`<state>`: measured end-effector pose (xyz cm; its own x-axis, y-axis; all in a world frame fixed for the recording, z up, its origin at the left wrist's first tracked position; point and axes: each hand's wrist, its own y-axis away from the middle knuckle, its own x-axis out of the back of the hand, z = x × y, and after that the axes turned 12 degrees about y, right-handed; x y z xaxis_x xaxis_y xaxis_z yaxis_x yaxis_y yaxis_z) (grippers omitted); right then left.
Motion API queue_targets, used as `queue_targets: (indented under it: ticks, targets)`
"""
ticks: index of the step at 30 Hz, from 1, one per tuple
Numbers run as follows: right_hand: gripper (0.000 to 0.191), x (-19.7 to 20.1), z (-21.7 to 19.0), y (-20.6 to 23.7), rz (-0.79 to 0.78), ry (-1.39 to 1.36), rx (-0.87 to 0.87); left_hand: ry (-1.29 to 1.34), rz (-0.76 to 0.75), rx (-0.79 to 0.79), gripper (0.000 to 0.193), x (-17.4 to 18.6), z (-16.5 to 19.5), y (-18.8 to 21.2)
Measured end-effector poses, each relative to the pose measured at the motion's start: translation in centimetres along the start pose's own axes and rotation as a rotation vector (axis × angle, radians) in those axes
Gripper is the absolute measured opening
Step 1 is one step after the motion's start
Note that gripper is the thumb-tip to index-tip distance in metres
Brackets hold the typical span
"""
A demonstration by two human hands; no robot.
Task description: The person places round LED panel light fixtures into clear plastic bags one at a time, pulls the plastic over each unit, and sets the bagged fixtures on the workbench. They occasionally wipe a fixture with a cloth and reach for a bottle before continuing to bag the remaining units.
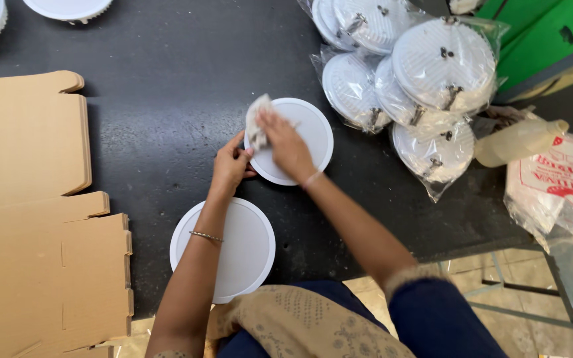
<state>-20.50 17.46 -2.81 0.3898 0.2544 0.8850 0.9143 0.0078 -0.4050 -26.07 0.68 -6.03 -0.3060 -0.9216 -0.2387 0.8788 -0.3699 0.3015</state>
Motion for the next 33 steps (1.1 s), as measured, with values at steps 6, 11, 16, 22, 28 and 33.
queue_targets:
  ticks: [6, 11, 16, 22, 28, 33]
  targets:
    - [0.06, 3.5, 5.3, 2.3, 0.038, 0.211, -0.224, -0.042, 0.037, -0.004, 0.052, -0.5, 1.6, 1.3]
    - [0.062, 2.6, 2.9, 6.1, 0.112, 0.309, -0.271, -0.075, 0.057, 0.01, 0.052, -0.7, 2.6, 1.7]
    - [0.061, 0.1, 2.0, 0.1, 0.093, 0.194, -0.23, -0.063, 0.041, -0.022, 0.052, -0.1, 1.2, 1.1]
    - [0.062, 1.3, -4.6, 4.3, -0.06, -0.019, 0.07, 0.136, -0.046, -0.073, 0.034, 1.4, -0.8, -0.5]
    - [0.059, 6.2, -1.9, 10.3, -0.025, 0.084, -0.083, 0.013, -0.015, 0.023, 0.042, 0.9, 0.1, 0.3]
    - [0.054, 6.4, 3.2, 6.6, 0.128, 0.088, -0.197, -0.044, 0.009, -0.009, 0.043, -0.3, 2.1, 1.8]
